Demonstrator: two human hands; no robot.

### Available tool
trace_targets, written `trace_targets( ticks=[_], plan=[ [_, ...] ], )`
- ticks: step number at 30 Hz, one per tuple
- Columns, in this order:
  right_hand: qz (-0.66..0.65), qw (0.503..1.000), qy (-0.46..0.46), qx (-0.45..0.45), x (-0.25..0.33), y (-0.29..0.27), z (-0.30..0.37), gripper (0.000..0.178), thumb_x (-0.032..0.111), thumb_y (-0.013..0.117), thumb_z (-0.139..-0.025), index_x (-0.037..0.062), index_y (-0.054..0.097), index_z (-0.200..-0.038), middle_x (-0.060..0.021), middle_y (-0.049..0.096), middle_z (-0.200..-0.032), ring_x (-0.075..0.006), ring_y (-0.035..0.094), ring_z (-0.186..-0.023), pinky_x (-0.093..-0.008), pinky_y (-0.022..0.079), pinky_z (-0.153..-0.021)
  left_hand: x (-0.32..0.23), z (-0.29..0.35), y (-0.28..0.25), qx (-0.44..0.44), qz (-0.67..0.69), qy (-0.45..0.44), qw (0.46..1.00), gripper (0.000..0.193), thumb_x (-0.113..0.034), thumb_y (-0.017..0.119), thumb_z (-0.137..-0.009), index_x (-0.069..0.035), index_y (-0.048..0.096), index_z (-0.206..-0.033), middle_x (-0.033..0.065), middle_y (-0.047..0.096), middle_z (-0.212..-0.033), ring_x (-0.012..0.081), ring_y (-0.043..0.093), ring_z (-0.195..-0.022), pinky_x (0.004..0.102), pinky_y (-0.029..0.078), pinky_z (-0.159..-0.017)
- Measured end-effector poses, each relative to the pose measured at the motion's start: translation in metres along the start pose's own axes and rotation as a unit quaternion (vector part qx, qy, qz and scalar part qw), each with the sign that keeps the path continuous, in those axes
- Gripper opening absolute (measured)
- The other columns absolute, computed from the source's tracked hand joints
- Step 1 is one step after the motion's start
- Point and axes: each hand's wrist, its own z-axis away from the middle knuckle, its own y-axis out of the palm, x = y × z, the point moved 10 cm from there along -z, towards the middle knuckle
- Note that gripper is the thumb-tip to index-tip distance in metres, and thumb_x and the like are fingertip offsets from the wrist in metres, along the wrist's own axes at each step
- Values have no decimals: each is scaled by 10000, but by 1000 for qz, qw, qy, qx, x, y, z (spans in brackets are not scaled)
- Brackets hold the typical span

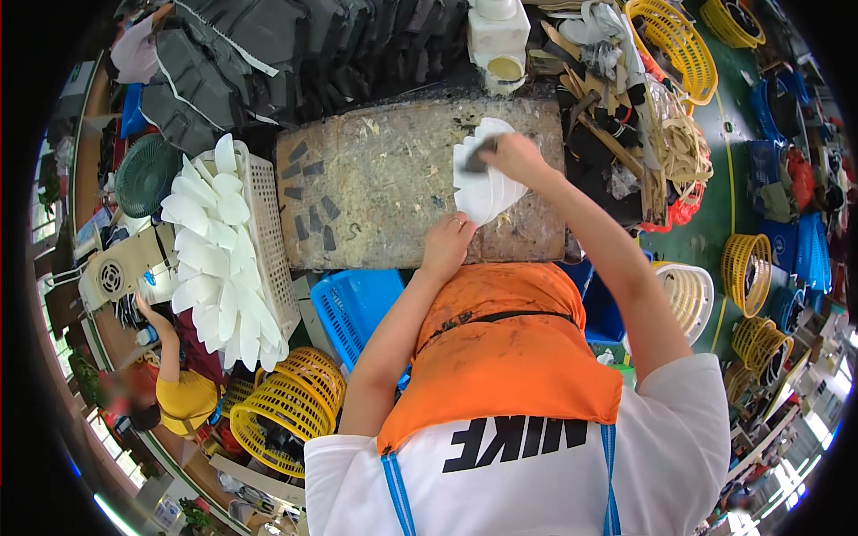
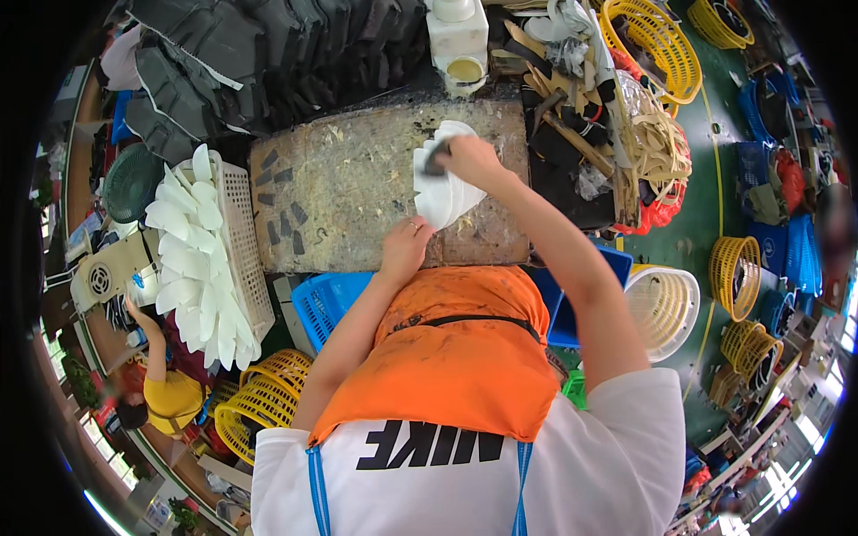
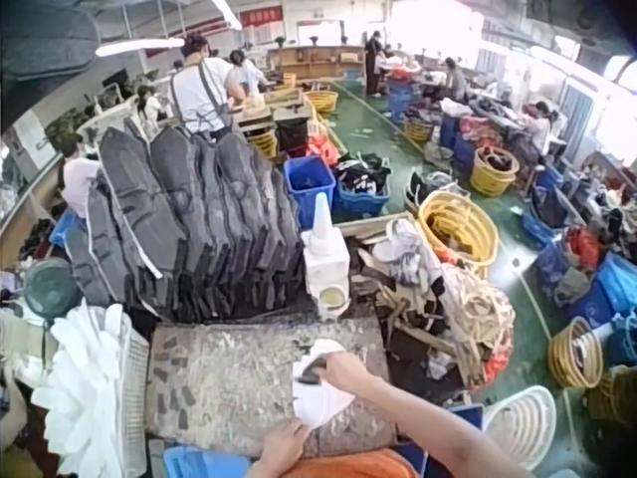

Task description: Applying adhesive to various white shoe components using a brush and a small glue container.

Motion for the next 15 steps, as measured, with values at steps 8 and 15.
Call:
trace_targets(
  ticks=[8,15],
  plan=[
    [18,992,-111,50,28,9,66,180,244,566,-835,147,673,-942,-131,659,-861,-335,628,-818,-438,491,-695,9,3,-13,-49,-35,-22,998,104,-65,612,-742,-33,548,-818,111,555,-908,322,556,-807,426,462,-687],
    [135,983,117,-32,-11,7,53,146,191,538,-830,79,620,-876,-171,640,-841,-361,617,-818,-456,476,-694,50,-18,-119,-247,128,-168,946,84,-23,595,-781,-30,603,-864,112,619,-859,265,615,-795,348,492,-699]
  ],
)
